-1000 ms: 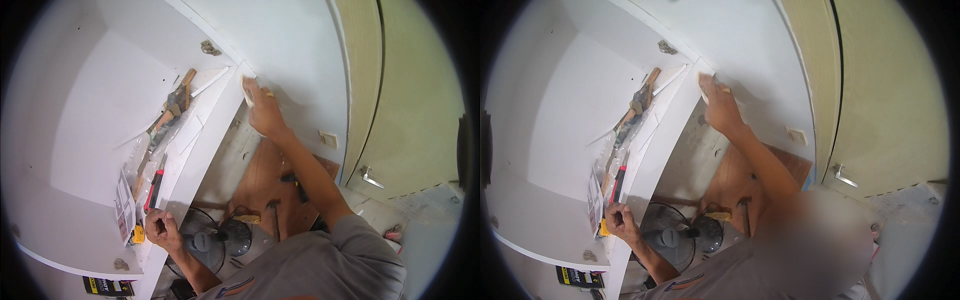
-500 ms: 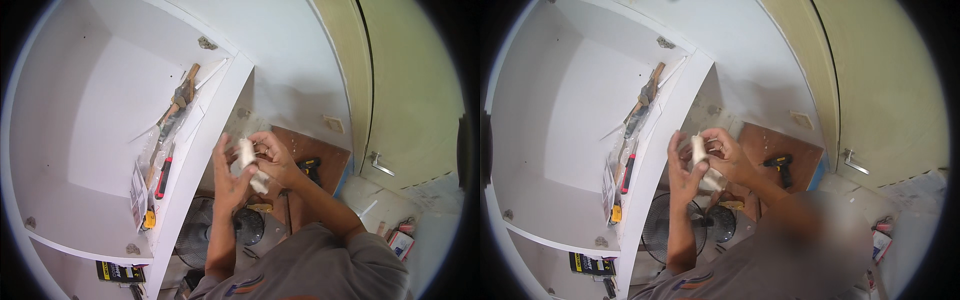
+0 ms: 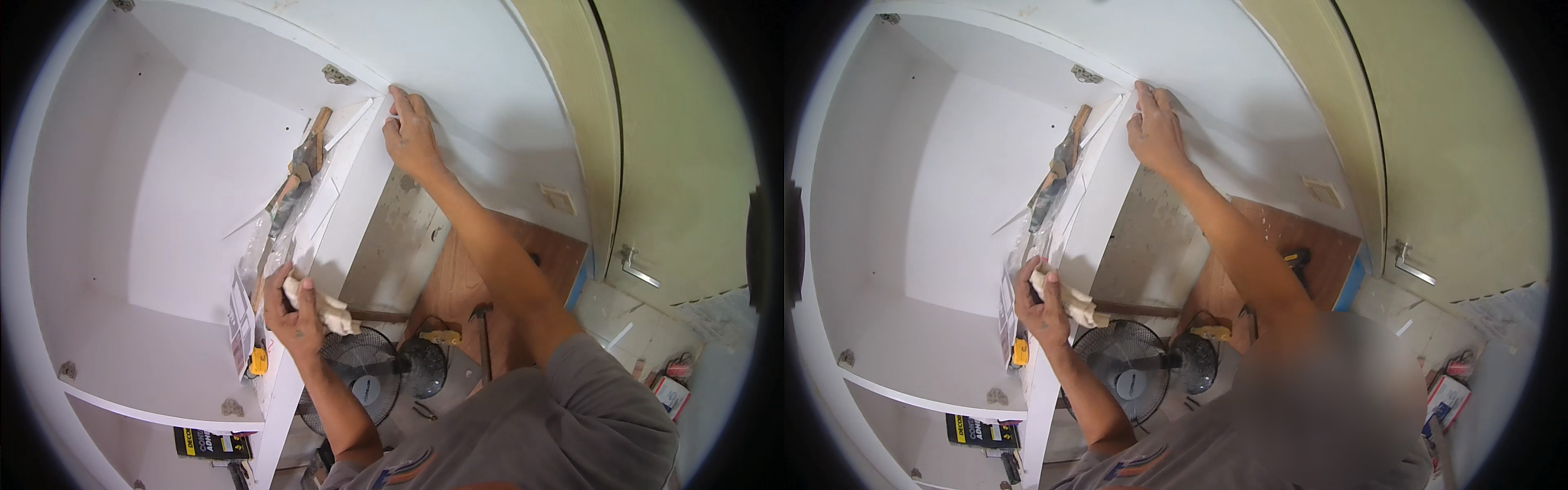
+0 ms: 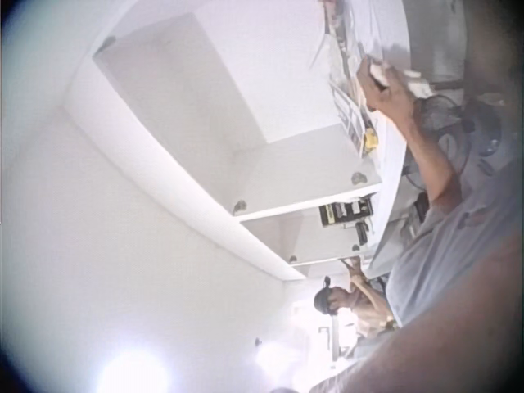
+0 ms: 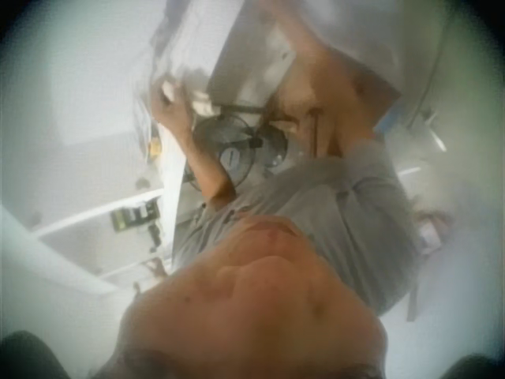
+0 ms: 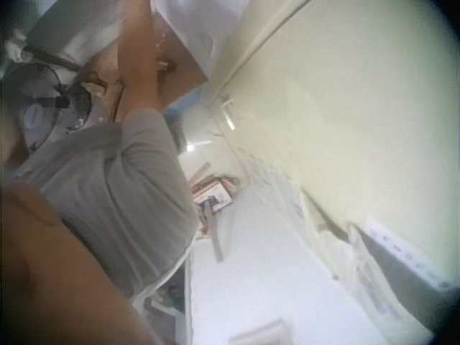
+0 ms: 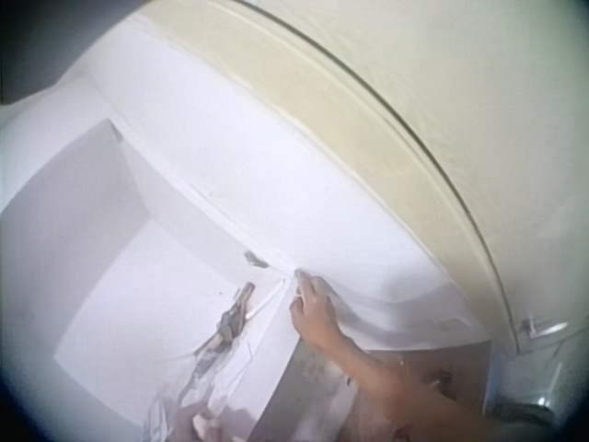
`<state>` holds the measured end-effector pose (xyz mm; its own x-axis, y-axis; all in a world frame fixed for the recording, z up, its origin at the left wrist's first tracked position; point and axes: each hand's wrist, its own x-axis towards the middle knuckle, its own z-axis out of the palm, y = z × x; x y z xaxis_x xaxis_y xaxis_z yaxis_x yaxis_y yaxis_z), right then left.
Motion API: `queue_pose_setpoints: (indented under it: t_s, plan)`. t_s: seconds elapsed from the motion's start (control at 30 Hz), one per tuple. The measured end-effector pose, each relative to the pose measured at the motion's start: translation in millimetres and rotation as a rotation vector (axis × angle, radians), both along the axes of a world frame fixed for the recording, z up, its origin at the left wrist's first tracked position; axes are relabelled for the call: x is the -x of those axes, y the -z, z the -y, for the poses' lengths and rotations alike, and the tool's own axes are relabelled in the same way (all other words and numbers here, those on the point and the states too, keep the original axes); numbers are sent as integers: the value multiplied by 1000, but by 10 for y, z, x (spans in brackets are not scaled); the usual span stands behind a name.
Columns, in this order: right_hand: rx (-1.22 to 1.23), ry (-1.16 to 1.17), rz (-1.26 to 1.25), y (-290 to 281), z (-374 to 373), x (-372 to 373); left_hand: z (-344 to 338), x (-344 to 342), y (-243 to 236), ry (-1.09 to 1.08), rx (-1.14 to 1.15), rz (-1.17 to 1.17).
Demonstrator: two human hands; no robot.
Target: The person installs a white trim strip along the edge of a wall-mounted cabinet. They position the strip, wipe the surface with a cloth, and use a utility knife to trim the excess material flush with the cabinet edge.
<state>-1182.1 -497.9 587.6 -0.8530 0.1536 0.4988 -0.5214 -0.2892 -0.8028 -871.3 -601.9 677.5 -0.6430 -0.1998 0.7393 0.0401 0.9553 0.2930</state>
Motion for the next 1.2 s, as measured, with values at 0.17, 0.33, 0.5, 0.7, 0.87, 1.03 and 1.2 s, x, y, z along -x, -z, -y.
queue_pose_setpoints:
  t_s: [0.17, 0.33, 0.5, 0.7, 0.87, 1.03, 1.2]
  plan:
    - [-117, 260, -131, 121, 212, 48, 245, -68, 6, 34, -276, -70]
    - [43, 99, -215, 276, 75, 1, 271, -47, 26, 25, -288, -87]
    - [277, -6, -212, 352, 19, 13, 179, -37, -11, 24, -302, -60]
    - [-34, 294, -222, 174, 150, -23, 205, -64, 1, 49, -293, -39]
    - [-213, 335, -169, 111, 175, -92, 183, -44, -4, 88, -276, -65]
    - [98, 155, -237, 171, 99, -206, 148, -18, 3, 79, -299, -80]
    - [452, -264, 80, 192, -109, -388, 284, -118, 5, 95, -350, -74]
